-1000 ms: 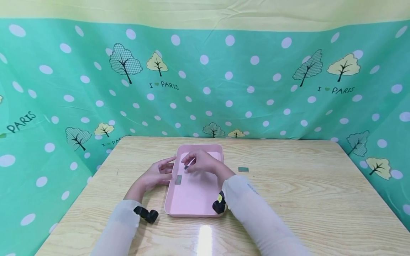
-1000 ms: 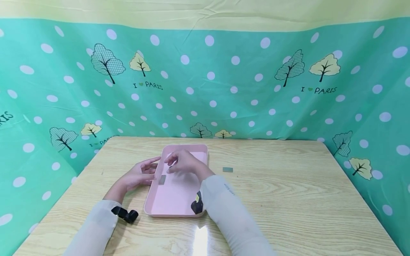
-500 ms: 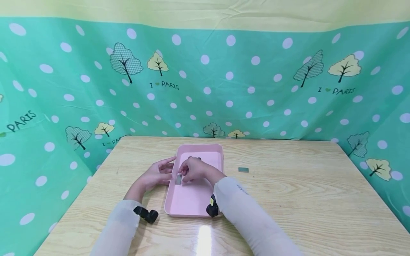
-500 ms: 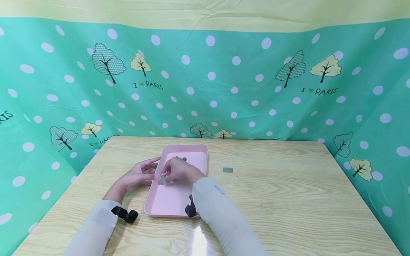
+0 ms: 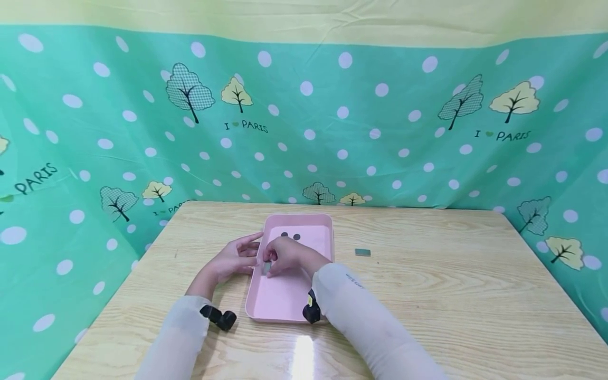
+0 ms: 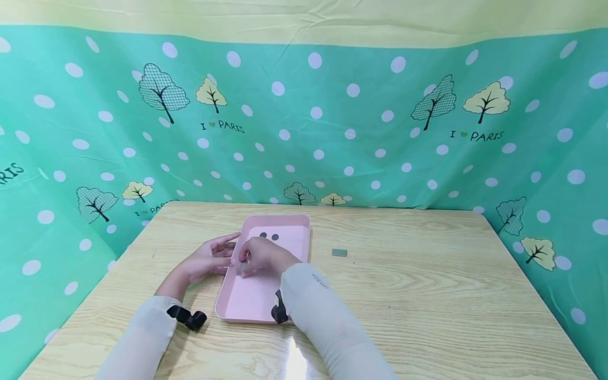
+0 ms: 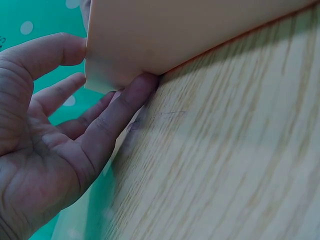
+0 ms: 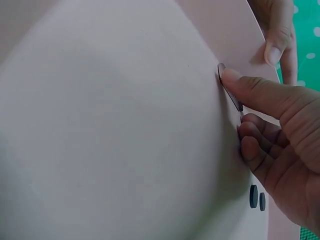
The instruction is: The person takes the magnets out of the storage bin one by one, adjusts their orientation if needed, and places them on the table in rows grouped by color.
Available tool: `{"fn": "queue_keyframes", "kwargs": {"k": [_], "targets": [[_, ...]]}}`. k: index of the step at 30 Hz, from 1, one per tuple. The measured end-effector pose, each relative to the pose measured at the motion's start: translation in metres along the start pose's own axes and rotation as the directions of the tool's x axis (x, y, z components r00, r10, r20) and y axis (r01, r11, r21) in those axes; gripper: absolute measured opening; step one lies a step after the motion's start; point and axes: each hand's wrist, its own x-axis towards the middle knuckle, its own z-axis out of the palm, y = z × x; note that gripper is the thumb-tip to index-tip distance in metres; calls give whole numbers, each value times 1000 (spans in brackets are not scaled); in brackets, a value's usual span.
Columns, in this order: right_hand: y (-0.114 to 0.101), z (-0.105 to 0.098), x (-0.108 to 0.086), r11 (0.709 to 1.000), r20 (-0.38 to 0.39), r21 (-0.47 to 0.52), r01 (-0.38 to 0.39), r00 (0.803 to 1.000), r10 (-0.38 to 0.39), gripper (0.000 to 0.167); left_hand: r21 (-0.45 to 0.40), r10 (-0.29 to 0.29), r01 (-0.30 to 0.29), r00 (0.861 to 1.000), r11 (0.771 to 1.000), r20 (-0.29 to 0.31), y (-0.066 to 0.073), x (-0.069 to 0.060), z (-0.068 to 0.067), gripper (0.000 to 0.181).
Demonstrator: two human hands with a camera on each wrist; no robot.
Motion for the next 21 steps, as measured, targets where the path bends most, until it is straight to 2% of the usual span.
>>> {"fn": "queue_keyframes", "kwargs": {"k": [6, 16, 21], "targets": [[-3, 0, -4, 1000, 28, 9, -10, 1000, 10, 30, 8, 1, -1, 1000, 1000, 3, -1, 0, -1, 82], [0, -12, -14, 1000, 177, -11, -9, 984, 11, 33, 1, 0, 0, 1000, 1000, -1, -2, 1, 0, 80], [3, -14, -17, 999, 219, -28, -32, 975, 37, 34, 6, -4, 4, 1000, 1000, -4, -3, 2, -1, 80]]}}
